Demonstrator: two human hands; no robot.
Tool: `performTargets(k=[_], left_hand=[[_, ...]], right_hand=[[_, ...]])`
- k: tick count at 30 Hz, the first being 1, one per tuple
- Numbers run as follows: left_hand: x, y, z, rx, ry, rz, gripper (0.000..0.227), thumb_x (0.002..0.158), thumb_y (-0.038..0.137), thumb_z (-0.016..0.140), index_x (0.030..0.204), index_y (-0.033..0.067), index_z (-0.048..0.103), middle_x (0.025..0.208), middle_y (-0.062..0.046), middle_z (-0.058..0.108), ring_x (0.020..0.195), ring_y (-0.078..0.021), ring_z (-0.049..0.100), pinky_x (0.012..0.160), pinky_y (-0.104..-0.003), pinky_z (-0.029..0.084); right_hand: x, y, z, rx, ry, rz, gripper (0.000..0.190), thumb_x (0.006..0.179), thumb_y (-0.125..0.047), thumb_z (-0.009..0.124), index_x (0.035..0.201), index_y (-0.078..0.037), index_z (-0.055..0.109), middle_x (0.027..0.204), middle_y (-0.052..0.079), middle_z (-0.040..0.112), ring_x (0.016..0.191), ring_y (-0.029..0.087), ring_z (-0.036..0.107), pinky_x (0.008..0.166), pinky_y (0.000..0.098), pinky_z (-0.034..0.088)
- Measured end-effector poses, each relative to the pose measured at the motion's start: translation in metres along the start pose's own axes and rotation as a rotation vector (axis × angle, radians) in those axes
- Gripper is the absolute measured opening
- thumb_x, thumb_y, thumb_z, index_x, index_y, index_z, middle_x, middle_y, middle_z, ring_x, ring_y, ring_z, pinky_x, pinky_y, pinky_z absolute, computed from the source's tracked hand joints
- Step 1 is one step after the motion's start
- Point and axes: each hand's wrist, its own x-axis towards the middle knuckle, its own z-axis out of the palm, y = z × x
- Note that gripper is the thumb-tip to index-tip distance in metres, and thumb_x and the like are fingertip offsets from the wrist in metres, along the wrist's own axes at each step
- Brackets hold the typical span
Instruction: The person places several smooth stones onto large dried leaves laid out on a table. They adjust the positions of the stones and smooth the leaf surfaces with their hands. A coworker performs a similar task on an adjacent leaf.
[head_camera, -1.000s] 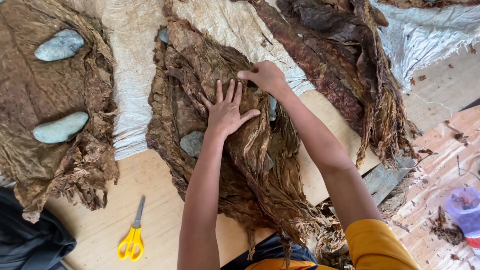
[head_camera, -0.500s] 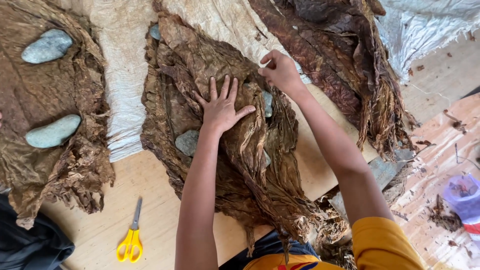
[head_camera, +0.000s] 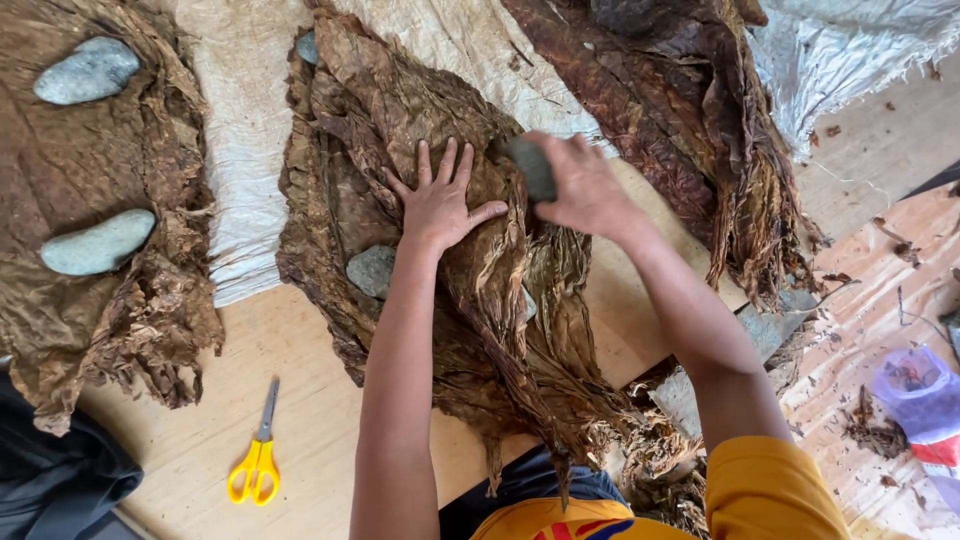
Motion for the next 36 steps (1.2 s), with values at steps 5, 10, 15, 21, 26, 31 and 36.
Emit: performTargets(k=[5,10,15,21,26,31,36], left_hand=[[0.002,0.002,0.001,-0.005,0.005,-0.01,0.111,0.084,0.095,0.036,0.168,0.0261,0.014,0.175,-0.003,0.007,0.158,-0.0393,-0.005,0.109,-0.087,0.001],[0.0,0.003,-0.002,0.021,0.004,-0.002,0.11,0.085,0.095,0.034,0.168,0.0248,0.015,0.175,-0.004,0.009,0.159,-0.0404,-0.002,0.108,-0.088,0.001],[0.002,0.001,0.004,-0.021,0.015,0.003,0.107,0.088,0.093,0.029,0.168,0.0232,0.016,0.175,-0.005,0.009,0.158,-0.0413,-0.003,0.109,-0.088,0.003],[0.013,-0.008,0.023,-0.009,0.061,-0.028,0.077,0.105,0.072,0.004,0.167,0.0275,0.017,0.174,-0.001,0.008,0.158,-0.0381,-0.004,0.108,-0.089,-0.004],[0.008,-0.003,0.016,-0.064,0.079,-0.007,0.077,0.106,0.071,0.007,0.167,0.0256,0.017,0.174,-0.003,0.006,0.158,-0.0391,-0.003,0.11,-0.089,-0.001],[0.009,0.009,0.0,-0.028,0.074,-0.098,0.085,0.099,0.075,-0.004,0.163,0.0264,0.025,0.173,-0.003,0.012,0.158,-0.0345,-0.002,0.112,-0.082,-0.011],[0.004,0.041,-0.015,-0.085,0.115,-0.136,0.091,0.099,0.071,-0.005,0.161,0.0165,0.034,0.171,-0.01,0.019,0.159,-0.0315,0.006,0.12,-0.072,-0.007]], right_hand=[[0.001,0.113,0.025,-0.179,0.283,0.212,0.087,0.076,-0.029,0.085,0.147,-0.022,0.036,0.135,0.019,0.058,0.125,0.036,0.051,0.097,0.0556,0.047],[0.004,0.107,0.037,-0.312,0.373,0.195,0.065,0.077,-0.032,0.09,0.134,-0.019,0.06,0.132,0.015,0.057,0.12,0.033,0.051,0.092,0.0516,0.05],[0.035,0.056,0.074,0.015,0.461,0.04,0.012,0.096,-0.037,0.079,0.104,-0.027,0.079,0.098,0.001,0.066,0.085,0.021,0.069,0.073,0.0404,0.06],[0.072,0.053,0.099,-0.019,0.088,0.248,0.02,0.092,-0.048,0.07,0.104,-0.032,0.071,0.11,-0.006,0.063,0.108,0.025,0.069,0.088,0.0493,0.058],[0.063,0.042,0.081,0.119,0.188,0.254,0.022,0.105,-0.037,0.06,0.115,-0.018,0.061,0.097,0.01,0.075,0.097,0.032,0.075,0.076,0.0487,0.061],[0.053,0.029,0.075,0.091,-0.005,0.282,0.034,0.097,-0.044,0.069,0.116,-0.017,0.068,0.111,0.009,0.073,0.114,0.035,0.069,0.094,0.0515,0.052],[0.057,0.041,0.086,0.15,0.049,0.302,0.024,0.091,-0.045,0.071,0.11,-0.031,0.072,0.107,-0.002,0.073,0.112,0.024,0.069,0.089,0.0442,0.055]])
